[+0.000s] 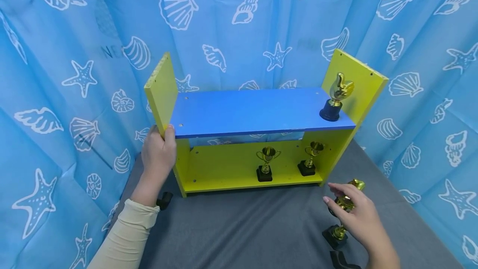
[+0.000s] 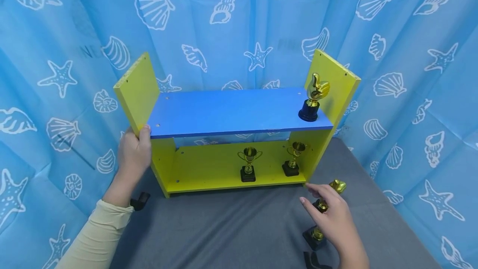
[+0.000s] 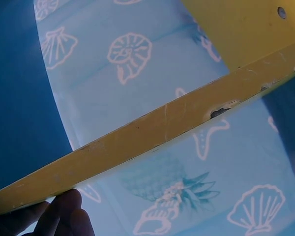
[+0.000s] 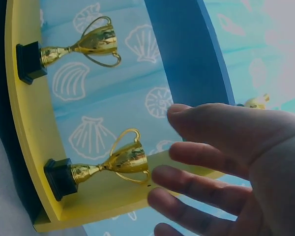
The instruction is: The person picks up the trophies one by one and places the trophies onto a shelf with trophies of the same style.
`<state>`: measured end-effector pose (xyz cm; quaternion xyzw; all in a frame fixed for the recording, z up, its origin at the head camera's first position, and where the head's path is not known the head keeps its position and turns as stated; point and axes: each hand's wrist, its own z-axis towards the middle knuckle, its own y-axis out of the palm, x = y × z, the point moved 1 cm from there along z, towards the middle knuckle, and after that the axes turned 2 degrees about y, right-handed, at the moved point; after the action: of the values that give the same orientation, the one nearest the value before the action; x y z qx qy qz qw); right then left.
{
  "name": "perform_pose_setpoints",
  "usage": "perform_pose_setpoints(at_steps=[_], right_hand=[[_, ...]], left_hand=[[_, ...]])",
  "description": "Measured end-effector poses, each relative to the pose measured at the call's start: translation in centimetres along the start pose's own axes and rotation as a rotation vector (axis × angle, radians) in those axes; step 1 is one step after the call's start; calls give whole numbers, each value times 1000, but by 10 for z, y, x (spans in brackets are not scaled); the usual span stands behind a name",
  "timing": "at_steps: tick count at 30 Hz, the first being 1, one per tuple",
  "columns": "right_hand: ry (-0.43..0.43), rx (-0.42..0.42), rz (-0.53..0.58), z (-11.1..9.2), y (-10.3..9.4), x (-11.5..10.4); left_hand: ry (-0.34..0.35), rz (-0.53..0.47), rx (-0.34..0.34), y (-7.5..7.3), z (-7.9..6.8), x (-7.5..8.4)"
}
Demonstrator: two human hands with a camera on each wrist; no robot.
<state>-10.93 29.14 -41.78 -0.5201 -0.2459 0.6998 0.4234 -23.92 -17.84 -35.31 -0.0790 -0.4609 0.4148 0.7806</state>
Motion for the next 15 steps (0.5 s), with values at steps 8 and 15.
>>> perform_pose_setpoints(at_steps=[8, 15], right_hand=[[47, -69, -9, -1, -5, 3], [64, -119, 2, -2, -10, 8]], left_hand=[[3, 11, 4, 0, -1, 0], [8, 13, 0, 0, -1, 1]])
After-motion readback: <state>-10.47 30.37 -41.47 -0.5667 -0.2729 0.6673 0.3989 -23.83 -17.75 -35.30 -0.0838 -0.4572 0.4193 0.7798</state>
